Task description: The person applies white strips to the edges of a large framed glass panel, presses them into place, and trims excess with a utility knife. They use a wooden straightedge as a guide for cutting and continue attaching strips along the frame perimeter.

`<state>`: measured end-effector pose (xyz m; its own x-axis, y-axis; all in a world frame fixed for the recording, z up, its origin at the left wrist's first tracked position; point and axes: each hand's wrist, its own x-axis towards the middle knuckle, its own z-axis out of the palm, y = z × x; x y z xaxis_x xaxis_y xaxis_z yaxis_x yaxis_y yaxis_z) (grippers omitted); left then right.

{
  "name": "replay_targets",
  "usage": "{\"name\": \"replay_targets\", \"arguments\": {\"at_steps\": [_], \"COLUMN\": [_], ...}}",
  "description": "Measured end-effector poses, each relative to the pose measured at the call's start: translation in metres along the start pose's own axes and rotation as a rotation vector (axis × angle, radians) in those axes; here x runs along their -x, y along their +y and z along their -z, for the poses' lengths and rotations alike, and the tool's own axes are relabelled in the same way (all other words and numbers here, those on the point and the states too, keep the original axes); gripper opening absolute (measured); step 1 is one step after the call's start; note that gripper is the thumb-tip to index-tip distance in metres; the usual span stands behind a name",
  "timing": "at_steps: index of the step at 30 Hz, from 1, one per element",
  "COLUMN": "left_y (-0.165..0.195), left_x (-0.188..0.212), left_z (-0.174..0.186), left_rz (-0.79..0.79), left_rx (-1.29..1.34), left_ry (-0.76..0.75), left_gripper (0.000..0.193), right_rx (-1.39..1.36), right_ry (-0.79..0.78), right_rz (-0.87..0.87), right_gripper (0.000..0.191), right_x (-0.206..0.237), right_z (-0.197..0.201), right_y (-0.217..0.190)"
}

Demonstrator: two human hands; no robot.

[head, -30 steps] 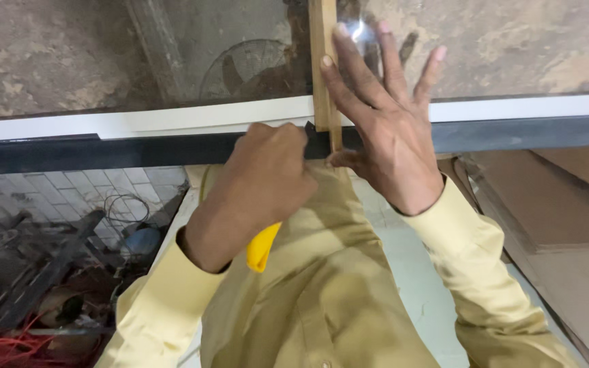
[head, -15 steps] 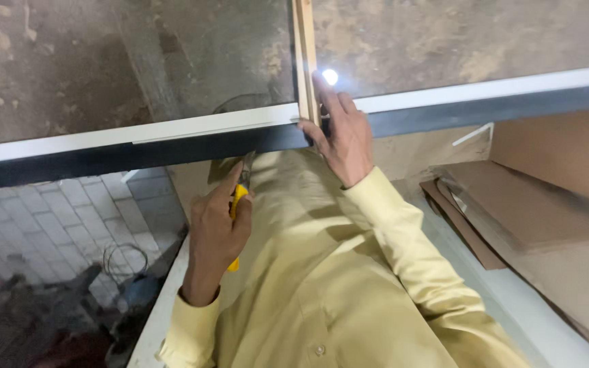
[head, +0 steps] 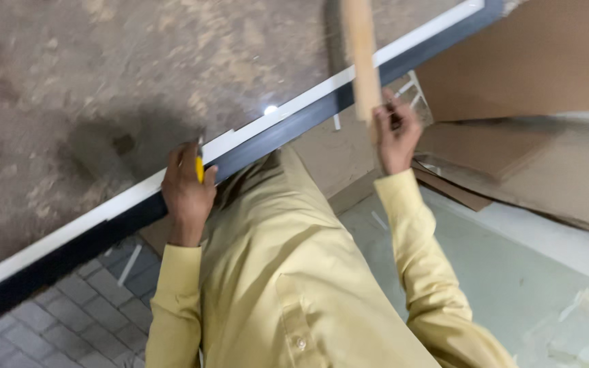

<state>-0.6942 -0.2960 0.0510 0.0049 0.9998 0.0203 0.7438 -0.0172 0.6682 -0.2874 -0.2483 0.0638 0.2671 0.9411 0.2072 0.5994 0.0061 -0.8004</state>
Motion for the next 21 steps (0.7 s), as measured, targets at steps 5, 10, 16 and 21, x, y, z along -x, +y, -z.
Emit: {"name": "replay_targets", "arguments": {"at_steps": [5, 10, 16, 21], "left_y": [0.017, 0.030, 0.037, 0.036], "left_x": [-0.007, -0.011, -0.016, -0.012], "left_z": [-0.002, -0.002, -0.006, -0.013], "left_rz": [0.024, 0.083, 0.181, 0.244], "left_rx": [-0.081, -0.121, -0.176, -0.187], "left_ry": [-0.014, -0.025, -0.039, -0.056], "left_gripper": [0.064, 0.062, 0.061, 0.061], "right_rx": [0.391, 0.659, 0.638, -0.766], "right_ry": [0.318, 0.391, 0.305, 0.398], "right_rz": [0.221, 0.316, 0.141, -0.546], "right_gripper": [0.021, 0.025, 0.022, 0.015], "right_x": [-0.114, -0.236, -0.304, -0.328], "right_z": [0.089, 0.140, 0.143, 0.125], "right_y": [0.079, 0.126, 0.162, 0.176]}}
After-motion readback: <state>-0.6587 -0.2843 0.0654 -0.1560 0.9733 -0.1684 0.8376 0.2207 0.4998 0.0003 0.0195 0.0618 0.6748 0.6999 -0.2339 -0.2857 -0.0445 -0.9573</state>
